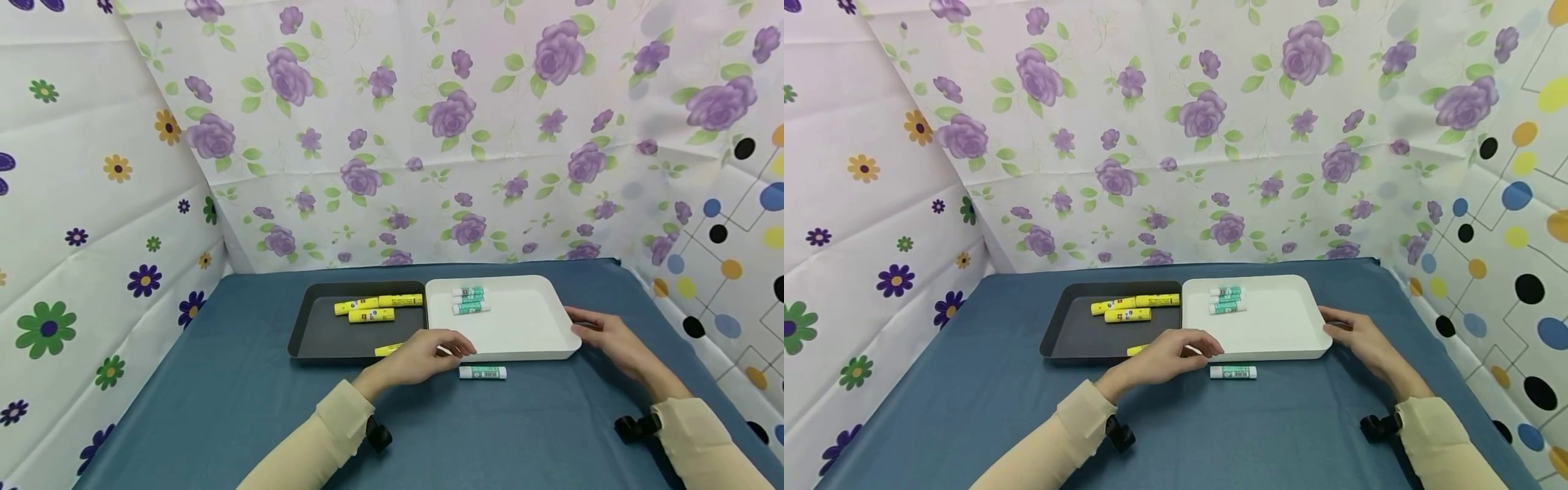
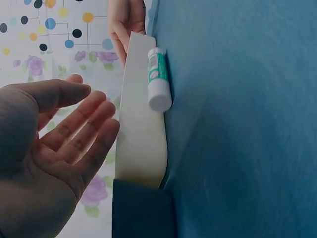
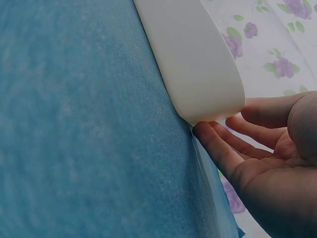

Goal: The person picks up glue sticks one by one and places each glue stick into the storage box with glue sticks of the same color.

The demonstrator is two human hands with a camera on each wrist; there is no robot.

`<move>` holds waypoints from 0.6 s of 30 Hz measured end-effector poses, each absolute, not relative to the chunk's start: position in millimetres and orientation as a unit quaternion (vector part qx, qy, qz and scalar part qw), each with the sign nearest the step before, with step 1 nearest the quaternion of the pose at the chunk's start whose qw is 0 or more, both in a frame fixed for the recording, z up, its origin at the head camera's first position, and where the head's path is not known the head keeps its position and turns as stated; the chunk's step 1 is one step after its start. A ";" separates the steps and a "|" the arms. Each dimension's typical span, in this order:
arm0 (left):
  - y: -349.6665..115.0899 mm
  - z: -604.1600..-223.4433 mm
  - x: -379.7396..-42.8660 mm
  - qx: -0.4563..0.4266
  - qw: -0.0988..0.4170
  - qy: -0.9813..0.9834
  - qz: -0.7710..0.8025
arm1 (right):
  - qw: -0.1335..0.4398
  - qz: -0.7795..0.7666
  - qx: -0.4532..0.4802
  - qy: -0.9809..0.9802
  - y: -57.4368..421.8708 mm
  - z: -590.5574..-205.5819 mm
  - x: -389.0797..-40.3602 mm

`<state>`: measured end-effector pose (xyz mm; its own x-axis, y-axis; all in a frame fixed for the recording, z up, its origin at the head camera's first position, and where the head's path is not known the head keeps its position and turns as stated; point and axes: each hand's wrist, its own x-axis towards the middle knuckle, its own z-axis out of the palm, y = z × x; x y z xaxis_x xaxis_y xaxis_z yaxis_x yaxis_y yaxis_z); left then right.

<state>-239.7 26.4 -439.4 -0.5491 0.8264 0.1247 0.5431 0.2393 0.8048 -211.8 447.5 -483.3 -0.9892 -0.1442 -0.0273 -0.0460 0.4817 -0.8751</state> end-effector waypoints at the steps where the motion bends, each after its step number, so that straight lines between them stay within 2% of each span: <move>1: 27.3 -440.8 -238.1 0.445 0.168 0.769 0.427 | 0.049 -0.506 -0.055 0.859 447.4 -483.3 -211.8; 11: 31.3 -451.4 -227.7 0.470 0.151 0.807 0.325 | 0.053 -0.505 -0.056 0.860 447.2 -482.6 -211.5; 18: 34.4 -453.3 -225.4 0.512 0.160 0.807 0.246 | 0.054 -0.507 -0.054 0.859 447.3 -483.5 -212.2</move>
